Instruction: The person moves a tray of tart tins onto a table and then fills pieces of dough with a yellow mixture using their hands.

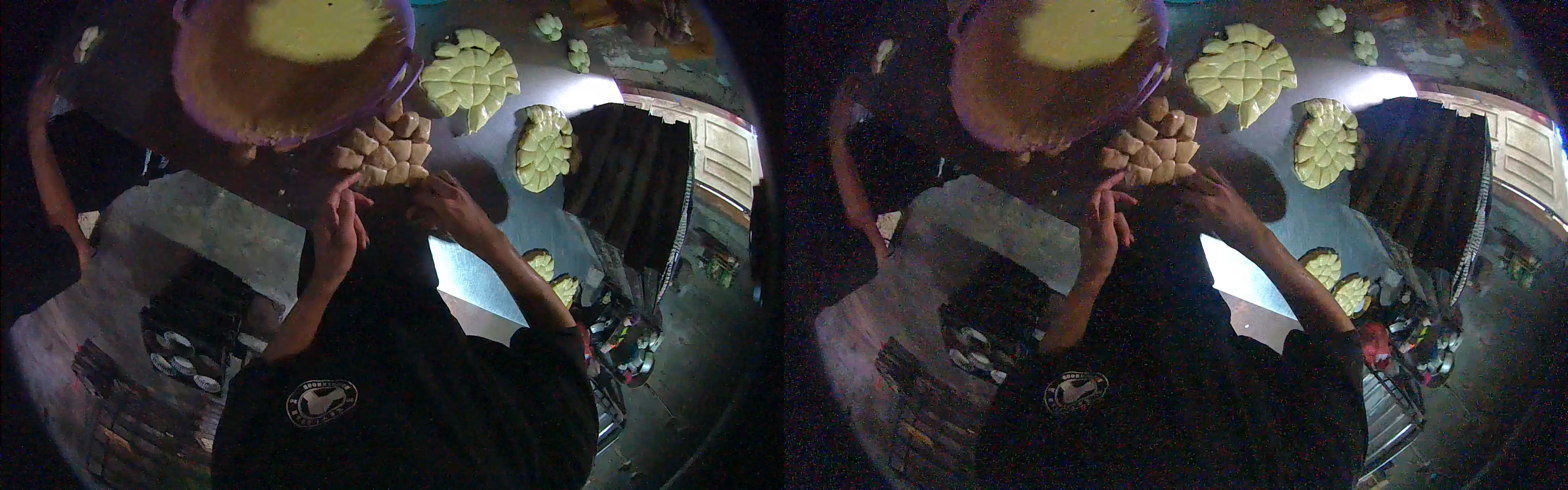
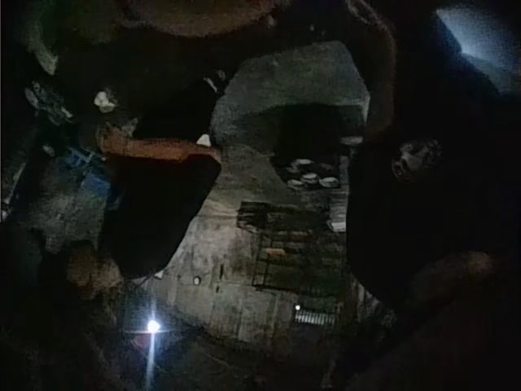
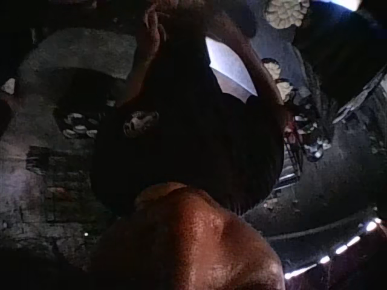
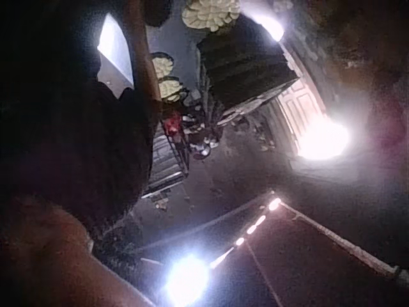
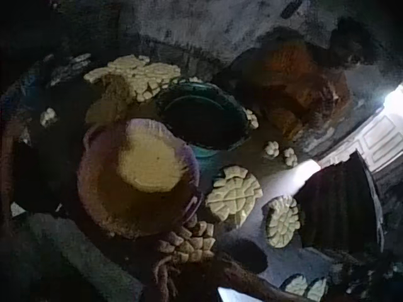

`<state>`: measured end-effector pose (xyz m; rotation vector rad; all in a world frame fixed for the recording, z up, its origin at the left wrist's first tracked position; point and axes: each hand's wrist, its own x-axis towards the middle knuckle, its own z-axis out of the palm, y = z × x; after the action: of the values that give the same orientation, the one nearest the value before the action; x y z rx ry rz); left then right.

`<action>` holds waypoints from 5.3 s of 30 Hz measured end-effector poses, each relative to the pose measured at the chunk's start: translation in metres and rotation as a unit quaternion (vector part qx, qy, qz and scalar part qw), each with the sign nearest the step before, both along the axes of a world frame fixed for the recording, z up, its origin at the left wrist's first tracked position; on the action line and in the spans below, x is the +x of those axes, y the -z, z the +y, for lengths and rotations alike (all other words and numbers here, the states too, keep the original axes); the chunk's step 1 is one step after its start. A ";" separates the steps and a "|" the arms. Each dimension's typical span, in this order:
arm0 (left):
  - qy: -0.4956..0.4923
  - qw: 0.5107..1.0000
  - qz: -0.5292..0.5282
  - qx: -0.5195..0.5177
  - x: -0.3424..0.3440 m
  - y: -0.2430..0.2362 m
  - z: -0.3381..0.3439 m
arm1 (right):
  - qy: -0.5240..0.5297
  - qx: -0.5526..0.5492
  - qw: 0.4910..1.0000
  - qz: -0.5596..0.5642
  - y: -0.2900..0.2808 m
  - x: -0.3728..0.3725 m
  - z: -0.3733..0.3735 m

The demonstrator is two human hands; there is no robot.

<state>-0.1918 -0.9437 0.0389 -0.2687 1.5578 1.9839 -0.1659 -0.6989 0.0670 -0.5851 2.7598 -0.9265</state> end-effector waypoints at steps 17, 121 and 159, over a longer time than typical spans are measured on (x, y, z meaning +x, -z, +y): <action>0.135 0.908 0.366 -0.153 -0.061 0.007 0.077 | 0.345 -0.315 0.883 0.028 0.036 -0.049 -0.004; 0.147 0.957 0.028 0.250 0.154 -0.157 0.063 | 0.124 -0.201 0.952 0.197 -0.189 0.209 -0.009; 0.300 0.875 0.353 -0.139 -0.013 -0.026 0.025 | 0.491 -0.046 0.869 0.044 0.011 0.099 -0.076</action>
<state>-0.2050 -0.9184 0.0648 0.8373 2.0350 1.4004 -0.0671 -0.7747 0.0556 0.9143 3.0500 -1.1875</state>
